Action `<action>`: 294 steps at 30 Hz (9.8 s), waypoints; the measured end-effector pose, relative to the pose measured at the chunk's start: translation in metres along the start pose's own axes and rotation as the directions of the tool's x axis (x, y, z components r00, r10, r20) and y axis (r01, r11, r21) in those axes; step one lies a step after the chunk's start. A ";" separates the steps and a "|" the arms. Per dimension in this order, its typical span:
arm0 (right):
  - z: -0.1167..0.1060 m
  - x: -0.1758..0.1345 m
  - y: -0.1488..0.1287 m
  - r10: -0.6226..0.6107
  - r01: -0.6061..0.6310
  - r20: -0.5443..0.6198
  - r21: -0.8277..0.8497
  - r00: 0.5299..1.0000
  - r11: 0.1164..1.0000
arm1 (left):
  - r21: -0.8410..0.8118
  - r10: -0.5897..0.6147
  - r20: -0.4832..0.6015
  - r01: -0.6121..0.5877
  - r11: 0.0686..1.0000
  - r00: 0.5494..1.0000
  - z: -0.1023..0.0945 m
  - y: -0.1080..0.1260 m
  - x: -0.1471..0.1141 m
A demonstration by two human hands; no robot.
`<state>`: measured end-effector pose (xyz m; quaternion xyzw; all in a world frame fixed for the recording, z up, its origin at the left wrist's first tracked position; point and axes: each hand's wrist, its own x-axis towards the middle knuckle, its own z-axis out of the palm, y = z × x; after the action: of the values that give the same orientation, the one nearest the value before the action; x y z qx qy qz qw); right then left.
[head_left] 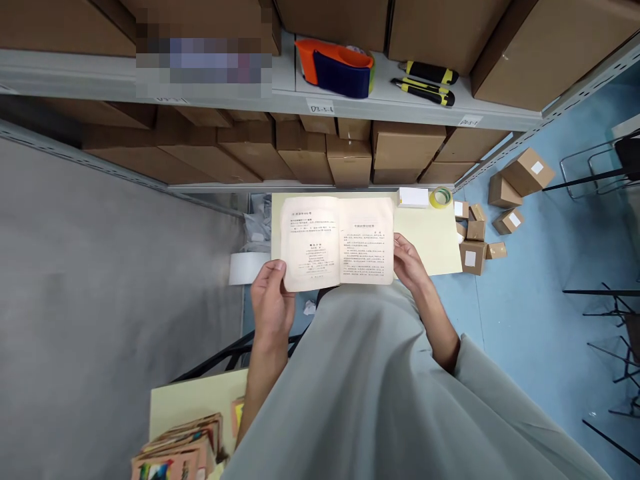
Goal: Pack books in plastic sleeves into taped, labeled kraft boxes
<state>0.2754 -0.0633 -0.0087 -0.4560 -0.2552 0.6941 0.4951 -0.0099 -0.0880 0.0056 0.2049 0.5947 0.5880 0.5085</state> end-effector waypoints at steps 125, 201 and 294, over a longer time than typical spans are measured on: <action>0.022 0.115 0.098 0.199 -0.152 0.091 -0.372 0.976 0.916 | 0.378 -0.096 0.118 0.045 0.925 0.988 -0.057 -0.099 0.081; -0.165 0.071 0.072 0.044 -0.211 -0.241 -0.727 0.969 0.654 | 0.922 0.019 0.030 -0.035 0.386 0.999 -0.068 -0.121 0.082; -0.080 0.159 0.142 0.665 -0.736 -0.478 -0.657 0.574 0.163 | 0.840 -0.113 -0.005 0.065 0.539 0.994 -0.070 -0.138 0.284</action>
<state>0.2666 0.0212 -0.2198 -0.7170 -0.2813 0.6224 -0.1394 -0.1337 0.0861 -0.2374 0.4069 0.8000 0.2007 0.3926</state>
